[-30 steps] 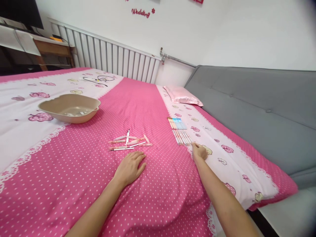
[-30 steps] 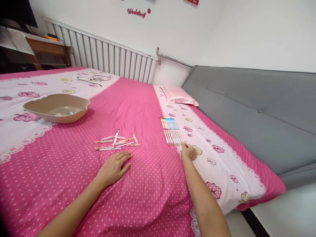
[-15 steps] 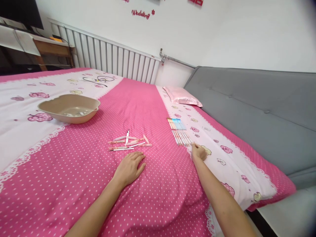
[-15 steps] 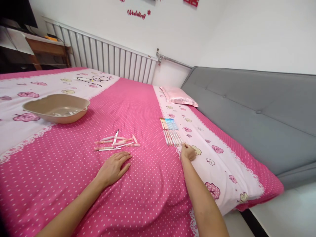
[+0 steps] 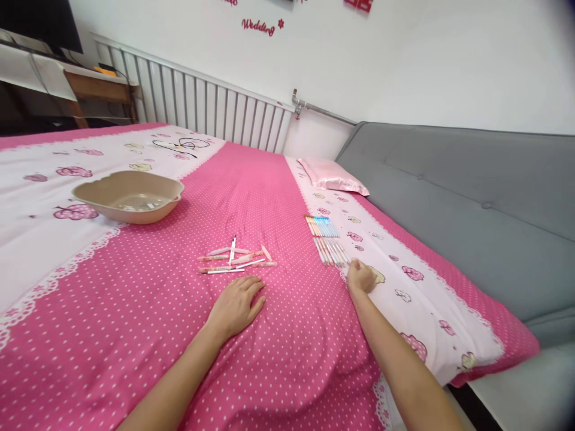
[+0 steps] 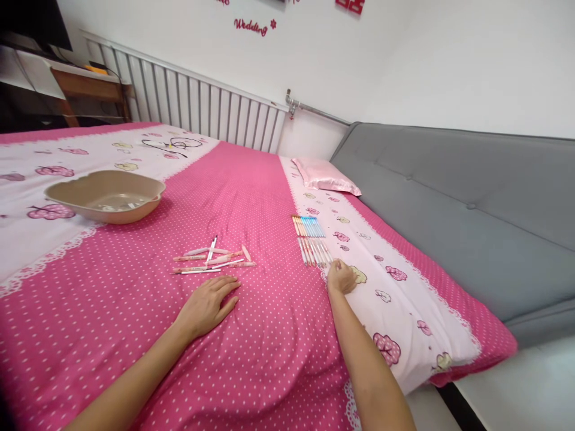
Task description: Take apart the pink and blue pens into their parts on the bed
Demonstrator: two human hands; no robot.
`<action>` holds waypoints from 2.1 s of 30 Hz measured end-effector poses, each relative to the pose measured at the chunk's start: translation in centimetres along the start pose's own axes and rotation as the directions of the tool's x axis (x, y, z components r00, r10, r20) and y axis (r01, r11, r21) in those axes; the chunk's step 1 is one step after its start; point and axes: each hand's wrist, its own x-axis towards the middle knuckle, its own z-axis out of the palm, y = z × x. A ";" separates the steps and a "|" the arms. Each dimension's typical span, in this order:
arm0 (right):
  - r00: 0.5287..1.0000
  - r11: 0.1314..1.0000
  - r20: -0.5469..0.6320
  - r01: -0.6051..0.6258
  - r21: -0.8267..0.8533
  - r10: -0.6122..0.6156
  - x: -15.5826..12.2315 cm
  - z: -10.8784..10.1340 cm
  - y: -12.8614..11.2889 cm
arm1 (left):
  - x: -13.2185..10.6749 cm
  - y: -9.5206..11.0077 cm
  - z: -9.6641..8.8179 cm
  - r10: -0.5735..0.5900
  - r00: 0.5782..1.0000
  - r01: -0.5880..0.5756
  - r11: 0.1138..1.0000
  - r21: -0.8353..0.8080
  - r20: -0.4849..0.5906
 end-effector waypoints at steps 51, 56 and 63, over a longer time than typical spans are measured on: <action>0.326 0.582 0.482 0.458 0.672 -0.813 -14.9 1.0 -22.3 | 0.8 -1.6 -1.4 -0.287 0.900 0.252 0.957 -0.146 -0.327; 0.084 0.483 0.510 0.482 0.731 -0.856 -13.2 -1.2 -21.2 | 1.6 -3.6 -2.6 -0.475 0.764 0.466 0.874 -0.137 -0.437; 0.018 0.504 0.687 0.693 0.516 -0.727 -13.9 -1.2 -20.9 | 2.0 -3.3 -3.2 -0.624 0.688 0.664 0.748 -0.027 -0.371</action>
